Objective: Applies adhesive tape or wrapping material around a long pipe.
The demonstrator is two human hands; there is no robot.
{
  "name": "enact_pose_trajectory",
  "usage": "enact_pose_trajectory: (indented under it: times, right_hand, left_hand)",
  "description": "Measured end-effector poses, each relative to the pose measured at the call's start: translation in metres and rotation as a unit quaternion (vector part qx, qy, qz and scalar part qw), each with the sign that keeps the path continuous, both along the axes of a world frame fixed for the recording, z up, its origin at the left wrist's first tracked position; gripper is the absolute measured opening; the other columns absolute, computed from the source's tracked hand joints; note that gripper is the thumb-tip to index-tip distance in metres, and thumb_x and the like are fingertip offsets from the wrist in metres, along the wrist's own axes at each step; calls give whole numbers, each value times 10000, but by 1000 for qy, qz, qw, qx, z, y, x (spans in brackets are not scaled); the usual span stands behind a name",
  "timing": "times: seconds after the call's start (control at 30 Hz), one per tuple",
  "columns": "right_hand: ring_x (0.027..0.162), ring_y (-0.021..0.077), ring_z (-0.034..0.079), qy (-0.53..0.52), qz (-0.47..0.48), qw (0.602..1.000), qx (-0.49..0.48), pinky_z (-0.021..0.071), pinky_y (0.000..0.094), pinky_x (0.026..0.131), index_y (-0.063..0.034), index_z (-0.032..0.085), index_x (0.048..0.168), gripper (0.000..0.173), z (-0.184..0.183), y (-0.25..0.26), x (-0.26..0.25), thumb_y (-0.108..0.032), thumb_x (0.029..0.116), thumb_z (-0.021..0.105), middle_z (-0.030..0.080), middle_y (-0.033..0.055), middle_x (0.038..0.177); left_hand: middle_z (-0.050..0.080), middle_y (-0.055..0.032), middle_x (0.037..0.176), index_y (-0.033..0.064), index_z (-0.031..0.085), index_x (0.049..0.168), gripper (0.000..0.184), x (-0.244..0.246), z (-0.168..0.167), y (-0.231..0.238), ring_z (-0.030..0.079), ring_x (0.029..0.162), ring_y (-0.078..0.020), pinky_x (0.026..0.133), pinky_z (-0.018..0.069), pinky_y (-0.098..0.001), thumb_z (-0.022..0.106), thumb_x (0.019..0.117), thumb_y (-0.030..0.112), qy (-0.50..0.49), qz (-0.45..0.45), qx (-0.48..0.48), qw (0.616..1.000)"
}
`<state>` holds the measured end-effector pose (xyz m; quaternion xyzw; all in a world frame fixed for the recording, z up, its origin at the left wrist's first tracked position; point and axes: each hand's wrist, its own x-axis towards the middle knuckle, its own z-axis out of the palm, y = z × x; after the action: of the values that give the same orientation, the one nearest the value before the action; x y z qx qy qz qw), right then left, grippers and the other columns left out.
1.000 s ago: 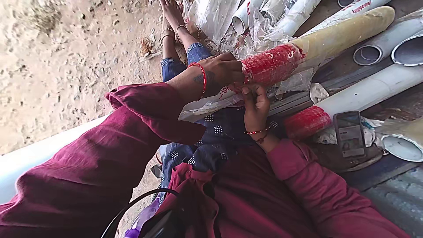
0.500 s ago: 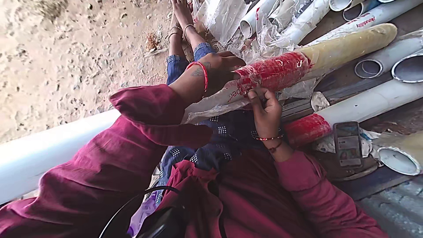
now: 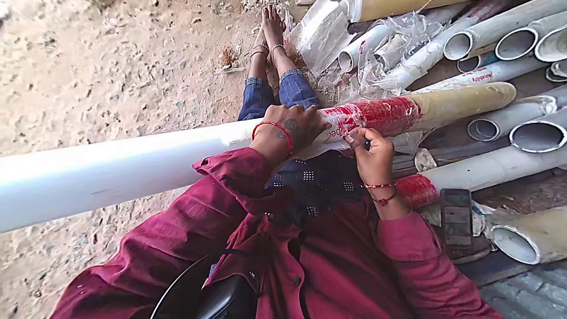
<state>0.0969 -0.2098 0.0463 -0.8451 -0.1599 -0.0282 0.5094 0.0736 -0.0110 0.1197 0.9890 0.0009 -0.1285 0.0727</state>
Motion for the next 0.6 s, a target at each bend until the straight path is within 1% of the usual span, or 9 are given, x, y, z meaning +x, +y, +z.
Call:
enact_pose_trajectory:
  times: [0.07,0.13,0.2,0.27,0.3,0.33,0.43,0.5,0.6]
  right_hand:
    - [860,119,657,21,0,1000,12,535,281,780,39,730,1021,121,-1,-1,1,-31,923,711,706,134,984]
    - [868,66,646,56,16,998,15,527,240,785,31,715,1068,163,6,-5,7,-46,925,721,707,103,1007]
    - [810,41,616,64,38,997,-25,521,224,730,12,670,1128,231,20,-13,14,-123,946,714,677,78,1012]
    - [846,163,587,16,76,991,-107,490,351,746,39,627,1170,265,35,-24,23,-165,1002,623,632,161,1089]
    - [891,220,622,-16,97,984,-148,512,397,784,46,638,1164,246,42,-28,28,-151,1032,576,644,194,1107]
    - [915,257,653,-58,121,974,-181,530,414,812,51,663,1132,225,46,-31,32,-116,1048,537,666,209,1076]
    - [836,266,696,-223,183,939,-190,558,324,777,57,719,1042,203,40,-29,43,-54,1022,550,704,202,942]
    - [864,249,706,-290,202,924,-150,552,271,818,54,727,1041,194,30,-25,50,-60,1015,572,719,200,946]
    - [939,301,722,-312,223,913,-138,565,319,884,69,720,1074,197,17,-23,58,-44,1011,572,726,227,1007]
  left_hand:
    - [707,-242,1167,60,585,1425,608,4,4,1,696,992,-465,786,509,-637,390,1083,523,18,-12,-12,1000]
    - [694,-263,1180,28,567,1431,612,8,8,1,690,1008,-472,803,508,-627,383,1091,502,28,-25,-17,999]
    - [692,-269,1167,10,556,1434,630,9,7,3,695,995,-466,797,521,-611,407,1082,511,19,-35,-15,999]
    - [679,-263,1203,20,524,1473,696,8,4,3,690,1003,-450,806,519,-597,449,1049,567,22,-34,-16,999]
    - [676,-256,1211,27,518,1480,732,6,2,4,690,997,-444,799,521,-592,472,1027,600,19,-36,-16,999]
    - [672,-251,1223,32,510,1488,759,5,-1,4,688,995,-440,795,521,-588,497,1007,619,18,-38,-16,999]
    - [655,-254,1259,36,482,1506,799,6,1,3,678,1034,-449,824,518,-593,520,986,642,33,-38,-18,999]
    - [662,-247,1246,37,496,1495,800,5,1,2,681,1018,-440,809,519,-585,519,982,650,29,-36,-18,999]
    - [658,-246,1257,36,496,1495,778,4,1,3,680,1028,-434,827,520,-580,522,992,629,27,-30,-27,999]
